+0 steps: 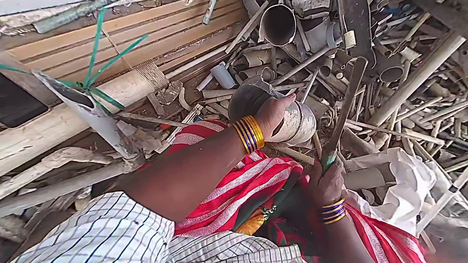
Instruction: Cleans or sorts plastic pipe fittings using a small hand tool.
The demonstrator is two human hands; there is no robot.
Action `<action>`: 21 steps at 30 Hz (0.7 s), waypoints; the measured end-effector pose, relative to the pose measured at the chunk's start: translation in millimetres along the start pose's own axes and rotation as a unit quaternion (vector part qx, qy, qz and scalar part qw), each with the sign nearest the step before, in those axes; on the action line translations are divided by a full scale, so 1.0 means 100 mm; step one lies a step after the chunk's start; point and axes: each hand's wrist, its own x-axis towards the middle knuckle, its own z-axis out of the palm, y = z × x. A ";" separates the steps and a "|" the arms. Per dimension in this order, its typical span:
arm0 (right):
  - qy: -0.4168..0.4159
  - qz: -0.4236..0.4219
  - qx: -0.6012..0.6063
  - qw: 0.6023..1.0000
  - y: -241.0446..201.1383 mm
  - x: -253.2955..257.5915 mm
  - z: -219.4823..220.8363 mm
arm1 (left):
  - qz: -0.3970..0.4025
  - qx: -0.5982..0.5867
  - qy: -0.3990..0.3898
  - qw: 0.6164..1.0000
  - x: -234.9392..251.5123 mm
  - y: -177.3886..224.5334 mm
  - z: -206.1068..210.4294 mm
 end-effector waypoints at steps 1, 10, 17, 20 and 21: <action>-0.088 0.046 -0.018 0.995 0.00 0.00 0.01 | 0.009 0.006 -0.002 1.000 0.00 -0.02 0.00; 0.071 -0.007 0.054 0.996 0.18 0.01 -0.03 | 0.077 0.062 0.033 0.995 -0.07 -0.01 -0.06; -0.144 0.181 0.090 0.969 0.15 0.12 -0.02 | 0.134 0.010 0.058 0.989 -0.07 -0.05 -0.03; 0.085 -0.033 0.057 0.994 0.10 0.01 0.06 | 0.131 -0.014 0.056 0.990 -0.07 -0.05 -0.04; 0.073 -0.045 0.051 0.995 0.11 -0.02 0.12 | 0.131 -0.015 0.057 0.990 -0.06 -0.07 -0.04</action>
